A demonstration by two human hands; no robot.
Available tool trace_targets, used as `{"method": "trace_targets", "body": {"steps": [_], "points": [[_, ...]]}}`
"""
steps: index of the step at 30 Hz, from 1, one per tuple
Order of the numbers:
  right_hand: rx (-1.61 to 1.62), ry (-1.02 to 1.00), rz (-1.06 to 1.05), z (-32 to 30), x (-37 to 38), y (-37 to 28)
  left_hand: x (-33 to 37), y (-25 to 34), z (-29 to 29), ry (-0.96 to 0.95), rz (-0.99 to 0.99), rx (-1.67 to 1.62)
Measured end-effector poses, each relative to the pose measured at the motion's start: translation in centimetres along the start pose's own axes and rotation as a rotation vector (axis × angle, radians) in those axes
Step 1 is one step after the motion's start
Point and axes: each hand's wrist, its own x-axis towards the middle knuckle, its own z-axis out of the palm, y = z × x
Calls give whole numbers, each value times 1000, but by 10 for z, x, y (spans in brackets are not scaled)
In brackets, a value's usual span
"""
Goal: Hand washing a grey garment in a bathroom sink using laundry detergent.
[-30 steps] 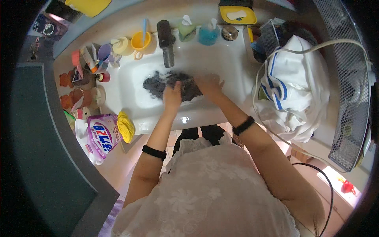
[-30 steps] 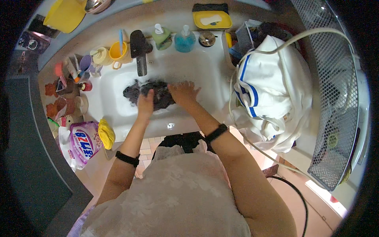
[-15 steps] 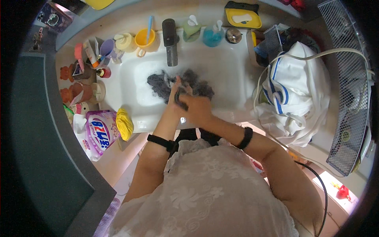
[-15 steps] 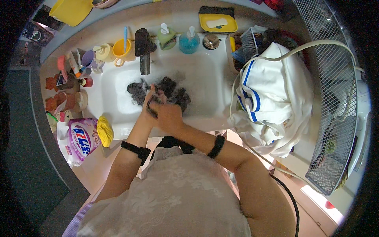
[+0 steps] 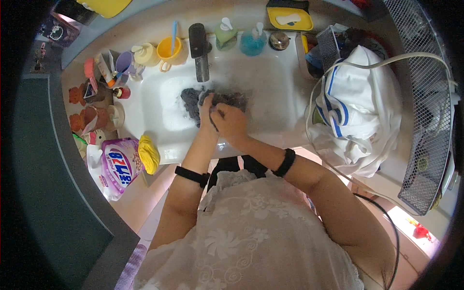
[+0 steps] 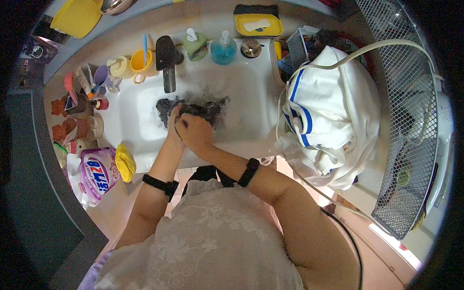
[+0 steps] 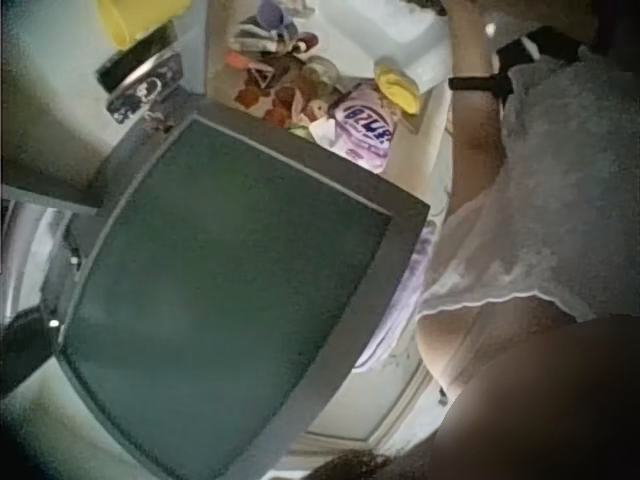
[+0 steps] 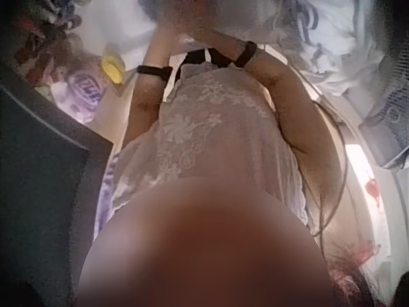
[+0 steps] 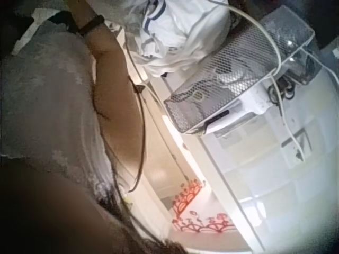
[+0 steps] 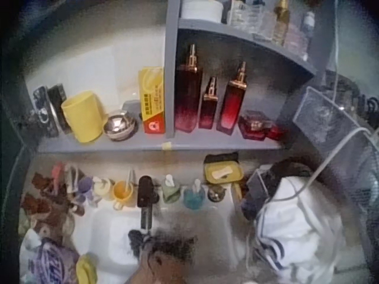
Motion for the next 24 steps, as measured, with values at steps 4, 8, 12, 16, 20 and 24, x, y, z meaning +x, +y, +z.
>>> {"method": "trace_targets", "body": {"steps": [4,8,12,16,20,24], "points": [[-206,31,11,3,55,54,5,-11,16,187,260,217],[338,372,-64,39,33,43,-9,-5,39,150,233,244],[300,356,-37,25,37,42,0,-15,-5,129,263,297],[100,22,-97,-10,13,15,-6,-7,-1,-76,108,-37],[-213,-126,-319,-2,-11,5,-22,11,16,-190,-64,7],[-91,63,161,6,65,40,6,-5,9,6,66,23]]}}
